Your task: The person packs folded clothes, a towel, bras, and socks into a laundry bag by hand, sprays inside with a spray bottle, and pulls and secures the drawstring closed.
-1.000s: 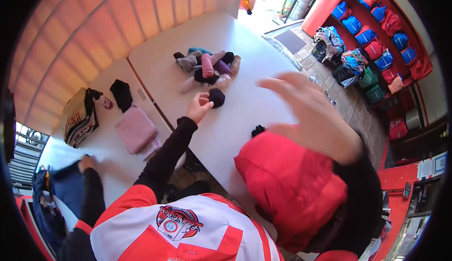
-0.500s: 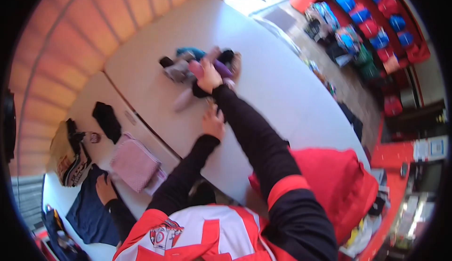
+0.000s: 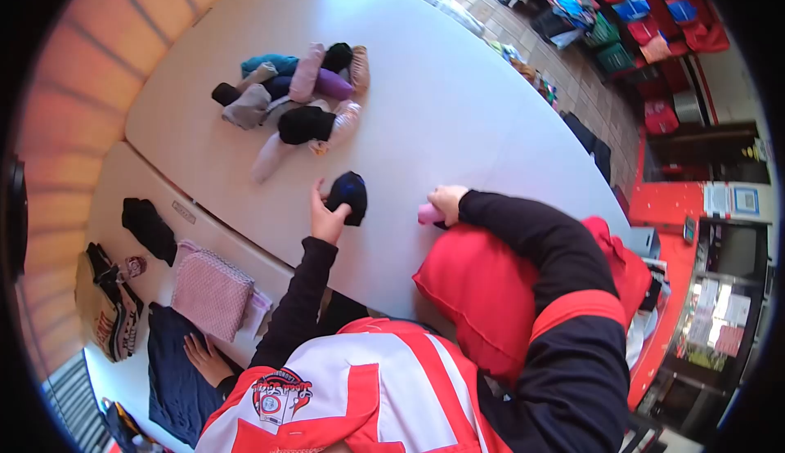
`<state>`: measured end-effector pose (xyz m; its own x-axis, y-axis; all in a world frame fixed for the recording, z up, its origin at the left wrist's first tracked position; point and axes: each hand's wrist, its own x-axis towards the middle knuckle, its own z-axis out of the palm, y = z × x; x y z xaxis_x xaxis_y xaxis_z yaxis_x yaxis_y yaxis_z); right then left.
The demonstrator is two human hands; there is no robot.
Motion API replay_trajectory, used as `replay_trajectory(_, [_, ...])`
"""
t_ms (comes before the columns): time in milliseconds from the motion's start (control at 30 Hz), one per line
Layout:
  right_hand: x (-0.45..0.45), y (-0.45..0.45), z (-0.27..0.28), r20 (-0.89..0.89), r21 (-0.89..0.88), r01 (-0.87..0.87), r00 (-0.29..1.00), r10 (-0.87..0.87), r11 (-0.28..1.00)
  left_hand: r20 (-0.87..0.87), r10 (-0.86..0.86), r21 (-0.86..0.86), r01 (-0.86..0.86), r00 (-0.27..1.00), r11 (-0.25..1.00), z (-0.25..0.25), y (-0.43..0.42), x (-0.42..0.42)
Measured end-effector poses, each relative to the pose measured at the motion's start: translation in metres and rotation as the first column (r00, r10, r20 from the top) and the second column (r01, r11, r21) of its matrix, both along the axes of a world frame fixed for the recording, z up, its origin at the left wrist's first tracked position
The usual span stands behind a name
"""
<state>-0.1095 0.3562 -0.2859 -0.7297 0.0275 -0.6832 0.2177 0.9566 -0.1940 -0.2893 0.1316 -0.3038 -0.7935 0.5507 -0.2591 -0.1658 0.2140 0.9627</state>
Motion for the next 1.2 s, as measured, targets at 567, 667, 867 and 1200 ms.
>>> replay_trajectory(567, [-0.253, -0.055, 0.036, -0.312, -0.047, 0.311, 0.898, -0.310, 0.949, -0.528, -0.334, -0.554, -0.018, 0.781, 0.832, 0.017, -0.009, -0.122])
replay_trajectory(667, [-0.236, -0.058, 0.030, -0.351, -0.009, 0.292, 0.895, -0.277, 0.956, -0.523, -0.332, -0.499, 0.034, 0.785, 0.866, 0.004, -0.010, -0.105])
replay_trajectory(867, [-0.193, -0.067, 0.015, -0.251, -0.369, 0.442, 0.800, -0.545, 0.818, -0.210, -0.007, -0.078, -0.009, 0.978, 0.997, -0.005, -0.012, -0.049])
replay_trajectory(1200, [-0.137, -0.057, 0.316, -0.624, -0.174, 0.237, 0.725, -0.293, 0.956, -0.064, 0.035, 0.707, 0.021, 0.997, 0.707, 0.201, 0.024, -0.010])
